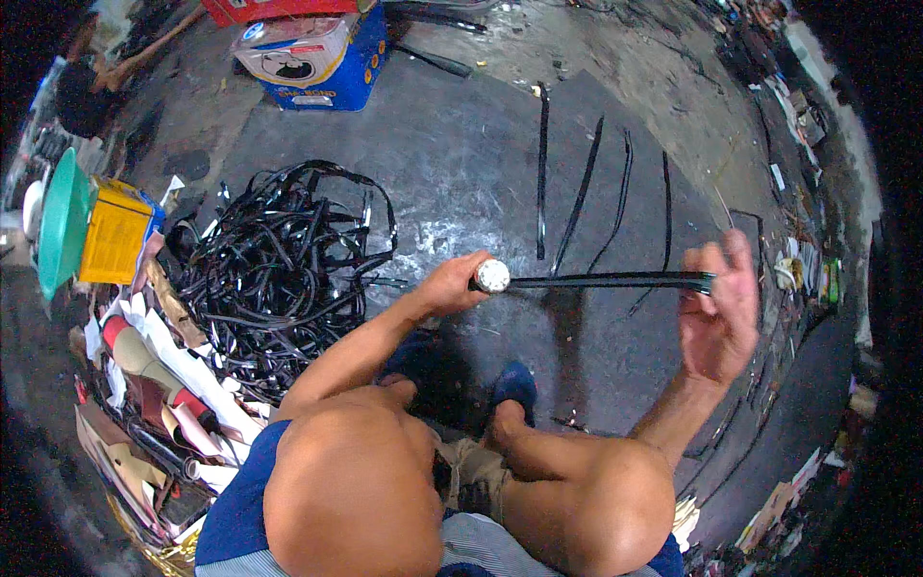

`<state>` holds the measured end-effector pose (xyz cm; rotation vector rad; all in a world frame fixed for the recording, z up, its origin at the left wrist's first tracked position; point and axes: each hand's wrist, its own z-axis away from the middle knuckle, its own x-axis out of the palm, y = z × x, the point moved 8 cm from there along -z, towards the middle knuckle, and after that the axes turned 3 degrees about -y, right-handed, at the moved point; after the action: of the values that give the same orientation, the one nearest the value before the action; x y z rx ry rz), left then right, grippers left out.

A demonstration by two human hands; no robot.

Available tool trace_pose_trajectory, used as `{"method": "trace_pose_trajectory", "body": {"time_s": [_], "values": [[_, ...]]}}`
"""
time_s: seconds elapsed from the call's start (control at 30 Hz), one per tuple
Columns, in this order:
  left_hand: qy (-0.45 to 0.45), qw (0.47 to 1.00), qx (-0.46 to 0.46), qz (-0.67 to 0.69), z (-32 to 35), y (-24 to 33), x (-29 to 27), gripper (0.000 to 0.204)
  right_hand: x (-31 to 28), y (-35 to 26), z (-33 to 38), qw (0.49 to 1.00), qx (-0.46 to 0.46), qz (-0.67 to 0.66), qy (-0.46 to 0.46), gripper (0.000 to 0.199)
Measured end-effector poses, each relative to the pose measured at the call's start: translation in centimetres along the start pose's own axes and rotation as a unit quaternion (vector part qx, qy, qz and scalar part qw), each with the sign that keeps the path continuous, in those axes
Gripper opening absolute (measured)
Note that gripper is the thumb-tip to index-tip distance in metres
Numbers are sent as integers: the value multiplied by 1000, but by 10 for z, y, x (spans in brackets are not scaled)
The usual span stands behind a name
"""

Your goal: The person sits on the floor and uses a knife to strip the black outer sheath from a bundle of cables. After stripping several pieces, the person uses a small cylindrical object to rub or clean the stripped cable ends.

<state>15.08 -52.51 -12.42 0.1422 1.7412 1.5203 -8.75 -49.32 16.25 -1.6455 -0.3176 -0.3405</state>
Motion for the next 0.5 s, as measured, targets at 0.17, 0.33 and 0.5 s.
{"method": "trace_pose_trajectory", "body": {"time_s": [0.17,0.33,0.5], "values": [[-33,998,43,23,-12,-5,18,58,1,-88,-35,990,-129,63,10,53],[75,994,76,-15,2,-5,-50,69,28,-59,-181,977,-112,181,-5,37],[321,899,-232,-185,-5,-122,-171,69,29,-79,-242,959,-218,182,11,21]]}}
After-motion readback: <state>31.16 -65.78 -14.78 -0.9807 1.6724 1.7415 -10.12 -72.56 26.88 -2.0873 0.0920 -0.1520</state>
